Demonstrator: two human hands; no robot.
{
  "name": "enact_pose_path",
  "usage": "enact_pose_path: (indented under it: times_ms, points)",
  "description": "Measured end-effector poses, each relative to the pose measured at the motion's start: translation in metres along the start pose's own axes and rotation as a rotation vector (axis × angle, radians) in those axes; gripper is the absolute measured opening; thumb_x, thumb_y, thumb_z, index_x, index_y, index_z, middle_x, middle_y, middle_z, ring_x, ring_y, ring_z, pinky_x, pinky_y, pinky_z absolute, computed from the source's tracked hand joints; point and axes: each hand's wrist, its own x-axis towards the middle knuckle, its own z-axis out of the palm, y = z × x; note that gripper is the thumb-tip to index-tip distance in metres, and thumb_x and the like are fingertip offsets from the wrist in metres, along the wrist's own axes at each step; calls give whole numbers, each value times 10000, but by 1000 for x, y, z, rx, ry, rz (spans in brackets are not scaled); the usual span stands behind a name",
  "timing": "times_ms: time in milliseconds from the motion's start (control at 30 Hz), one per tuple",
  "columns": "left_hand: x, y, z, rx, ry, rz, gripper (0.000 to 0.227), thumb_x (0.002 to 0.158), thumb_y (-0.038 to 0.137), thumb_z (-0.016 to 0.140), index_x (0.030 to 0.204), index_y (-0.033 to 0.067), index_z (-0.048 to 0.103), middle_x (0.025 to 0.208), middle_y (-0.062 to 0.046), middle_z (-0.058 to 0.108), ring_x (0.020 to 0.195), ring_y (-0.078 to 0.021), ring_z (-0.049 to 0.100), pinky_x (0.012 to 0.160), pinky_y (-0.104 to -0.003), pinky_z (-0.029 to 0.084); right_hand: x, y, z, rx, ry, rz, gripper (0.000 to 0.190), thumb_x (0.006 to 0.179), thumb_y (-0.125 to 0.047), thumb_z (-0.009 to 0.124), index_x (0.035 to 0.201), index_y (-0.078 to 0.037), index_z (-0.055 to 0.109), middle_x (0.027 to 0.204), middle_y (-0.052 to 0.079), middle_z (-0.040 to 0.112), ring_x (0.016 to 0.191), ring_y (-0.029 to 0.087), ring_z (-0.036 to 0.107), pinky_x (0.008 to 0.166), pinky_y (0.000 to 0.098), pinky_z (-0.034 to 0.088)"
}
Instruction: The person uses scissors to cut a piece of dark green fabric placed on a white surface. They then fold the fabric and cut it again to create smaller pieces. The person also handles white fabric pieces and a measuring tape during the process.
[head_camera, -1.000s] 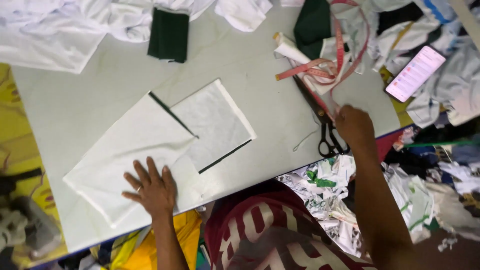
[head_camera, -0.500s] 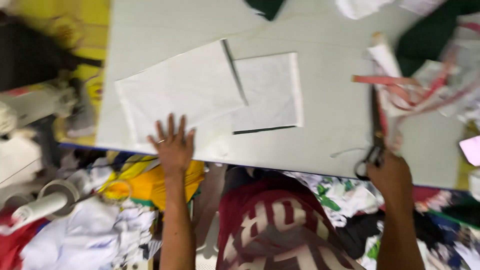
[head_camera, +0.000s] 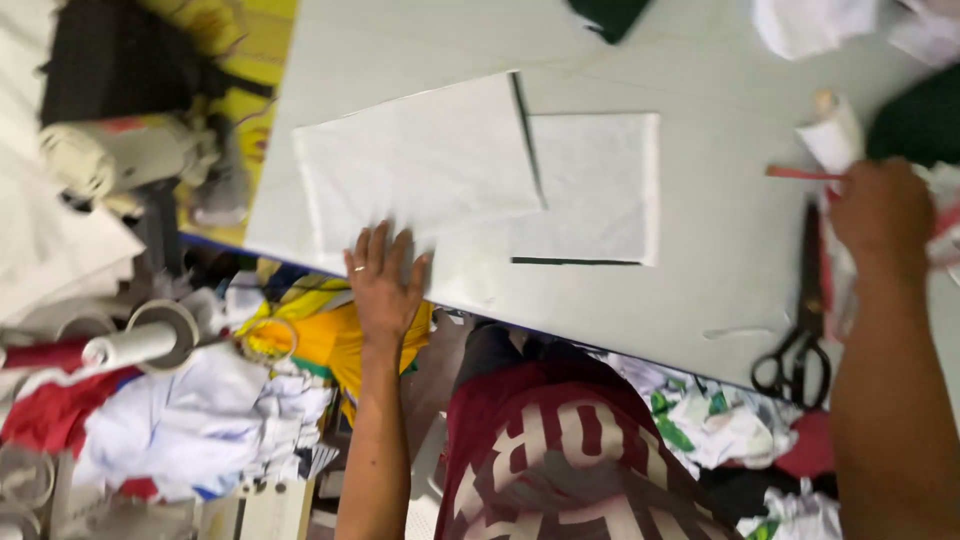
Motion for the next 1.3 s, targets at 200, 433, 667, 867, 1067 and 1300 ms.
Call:
enact_pose_path:
  times_ms: [200,433,667,867,1067,1300]
  points:
    - [23,-14,-18,-492,-84,-303,355,1019,307,610,1241,46,701,1117,-156,712,1014,-312,665,928,-418,519,18,-97,-49,675,228,-349,227,1204,-161,661,1400,-99,758,985,156,744,880,362,699,809,465,527]
    - [79,41,-22,-381,26,131,525,1070,356,655,1538,229,455,1111,-83,623,892,-278,632,739,-437,561,-60,-308,-228,680,-85,-885,460,880,-38,727,1331,-128,695,1264,71,743,1007,266,741,911,395,602]
    - [109,-67,-21,-91,137,89,293,903,21,757,1129,205,790,970,9,743,737,-229,624,553,-369,499,-18,-350,-230,305,-231,-615,370,1044,-396,547,1361,-250,670,1050,111,785,876,354,745,756,442,575]
    - [134,-166,20,-20,218,110,439,781,-143,636,1098,151,706,889,-23,729,852,-233,653,687,-380,430,25,-330,-243,884,-435,-133,282,1116,-154,523,1327,-117,705,1014,129,661,925,295,582,859,407,445]
    - [145,-198,53,-29,189,149,333,823,-58,730,1030,200,775,1286,-65,694,1139,-339,633,762,-513,477,60,-333,-251,1112,-391,-141,243,1038,-229,654,1216,-75,717,1101,103,650,1012,262,536,907,398,392]
    - [144,-201,49,-172,87,55,301,853,175,721,1121,286,800,1370,-13,667,1230,-314,578,873,-542,424,106,-330,-185,972,-438,-155,165,968,-258,750,1016,-102,769,940,52,693,863,195,586,792,348,432]
